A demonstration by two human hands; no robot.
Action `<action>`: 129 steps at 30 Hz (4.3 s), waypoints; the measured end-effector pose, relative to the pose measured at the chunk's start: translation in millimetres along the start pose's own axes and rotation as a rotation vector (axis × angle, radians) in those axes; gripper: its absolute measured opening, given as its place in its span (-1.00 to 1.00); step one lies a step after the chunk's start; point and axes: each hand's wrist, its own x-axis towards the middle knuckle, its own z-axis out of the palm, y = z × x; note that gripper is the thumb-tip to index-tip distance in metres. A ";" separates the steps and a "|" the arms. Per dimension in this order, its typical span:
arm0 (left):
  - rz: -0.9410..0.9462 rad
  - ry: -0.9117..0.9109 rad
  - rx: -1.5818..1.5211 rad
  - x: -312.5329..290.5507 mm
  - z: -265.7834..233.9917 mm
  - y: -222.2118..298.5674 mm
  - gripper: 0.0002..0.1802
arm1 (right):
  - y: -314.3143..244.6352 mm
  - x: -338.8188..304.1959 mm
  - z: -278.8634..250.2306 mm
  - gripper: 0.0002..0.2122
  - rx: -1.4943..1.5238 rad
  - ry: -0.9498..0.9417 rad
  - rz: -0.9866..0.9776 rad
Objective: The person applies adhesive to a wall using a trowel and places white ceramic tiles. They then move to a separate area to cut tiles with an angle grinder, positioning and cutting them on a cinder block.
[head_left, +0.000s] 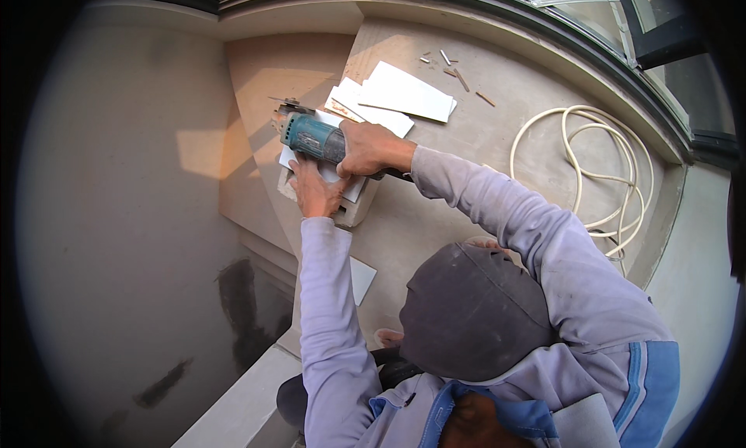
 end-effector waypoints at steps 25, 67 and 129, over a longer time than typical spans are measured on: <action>-0.025 -0.017 0.049 -0.1 1.1 -3.9 0.26 | 3.5 -7.7 -0.8 -0.29 -0.008 0.001 0.000; -0.070 -0.048 -0.002 -3.4 -9.4 13.1 0.39 | 10.6 -21.8 -0.8 -0.31 -0.029 0.024 -0.006; -0.063 -0.022 0.064 -4.6 -4.7 5.6 0.37 | 19.0 -49.6 -3.3 -0.32 -0.035 0.016 0.027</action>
